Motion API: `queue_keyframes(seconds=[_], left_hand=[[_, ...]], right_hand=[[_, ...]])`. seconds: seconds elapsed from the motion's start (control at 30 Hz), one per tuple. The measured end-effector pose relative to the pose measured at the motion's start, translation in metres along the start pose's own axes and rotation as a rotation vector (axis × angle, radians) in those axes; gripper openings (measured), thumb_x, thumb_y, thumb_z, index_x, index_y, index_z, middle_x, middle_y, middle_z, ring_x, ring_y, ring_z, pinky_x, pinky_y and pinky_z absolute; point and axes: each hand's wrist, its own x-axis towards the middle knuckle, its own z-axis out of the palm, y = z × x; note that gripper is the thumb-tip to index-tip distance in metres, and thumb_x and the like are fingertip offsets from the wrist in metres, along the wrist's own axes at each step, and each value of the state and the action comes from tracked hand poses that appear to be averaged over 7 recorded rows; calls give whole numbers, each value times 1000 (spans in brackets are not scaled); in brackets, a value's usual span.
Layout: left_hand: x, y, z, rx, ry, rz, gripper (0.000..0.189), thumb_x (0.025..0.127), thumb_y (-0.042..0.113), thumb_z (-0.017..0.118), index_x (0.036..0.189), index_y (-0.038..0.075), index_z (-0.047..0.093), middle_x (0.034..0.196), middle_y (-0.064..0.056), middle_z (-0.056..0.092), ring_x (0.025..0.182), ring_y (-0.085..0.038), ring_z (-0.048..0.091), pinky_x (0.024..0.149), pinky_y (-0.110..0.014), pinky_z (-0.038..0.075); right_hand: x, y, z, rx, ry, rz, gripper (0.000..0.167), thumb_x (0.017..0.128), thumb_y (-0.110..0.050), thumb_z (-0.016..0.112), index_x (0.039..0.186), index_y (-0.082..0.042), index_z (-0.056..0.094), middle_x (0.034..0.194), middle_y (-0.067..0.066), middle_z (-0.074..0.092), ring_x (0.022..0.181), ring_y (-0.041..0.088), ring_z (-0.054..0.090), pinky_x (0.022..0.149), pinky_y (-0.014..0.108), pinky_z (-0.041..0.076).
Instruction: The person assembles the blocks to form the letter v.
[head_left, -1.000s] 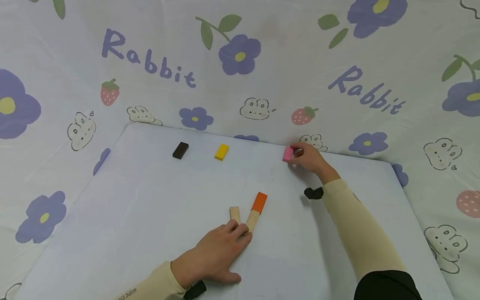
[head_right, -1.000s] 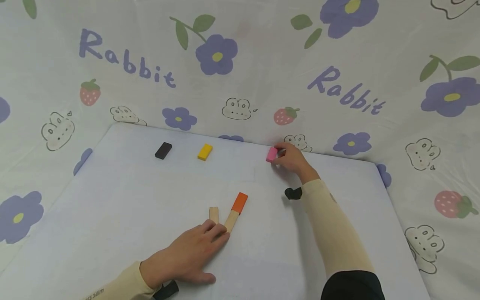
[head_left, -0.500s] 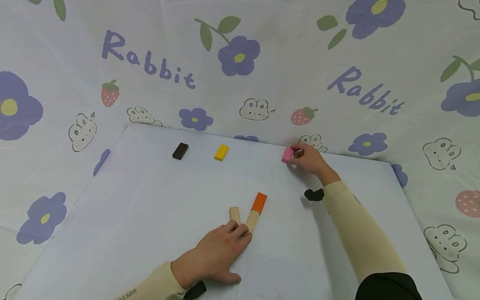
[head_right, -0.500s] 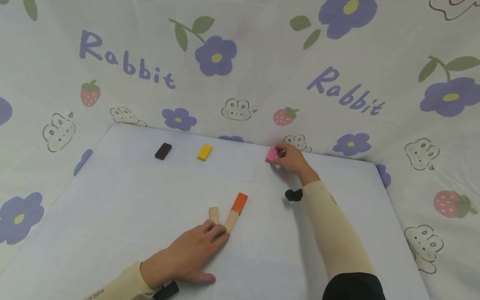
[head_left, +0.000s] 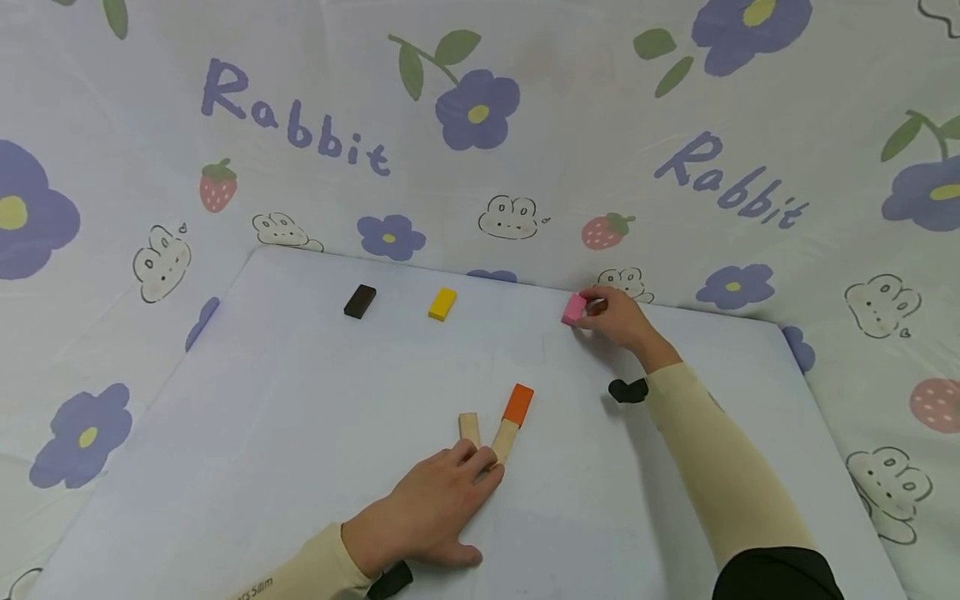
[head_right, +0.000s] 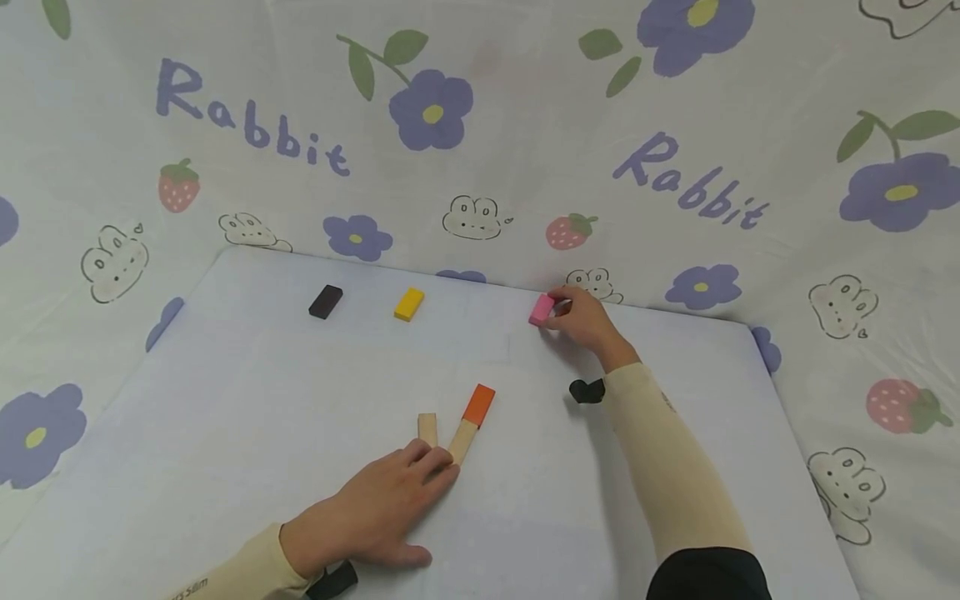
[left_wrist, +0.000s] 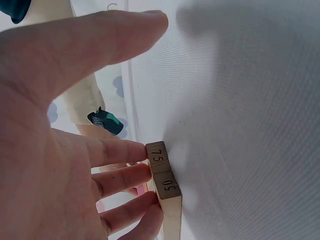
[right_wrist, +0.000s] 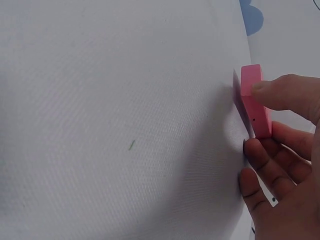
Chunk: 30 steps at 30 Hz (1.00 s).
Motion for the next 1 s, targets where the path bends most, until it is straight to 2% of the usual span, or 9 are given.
queue_keyframes(seconds=[0.4,1.0], left_hand=[[2,0,1,-2,-20,-9,90,82,64,84,151,12,58,143,-1,51,119,-19,47,95,-27,49],[3,0,3,8,-14,-5,91,81,65,84,150,11,59,142,-1,51,118,-19,47,94,-26,49]], right_hand=[[-3,-2,0,16,6,7,58,99,-17,78,152,-2,57,137,22,61,125,39,55,108,56,49],[-9,-8,-1,3,13,1,60,100,-19,78,153,-1,56,136,23,60,123,39,55,105,53,50]])
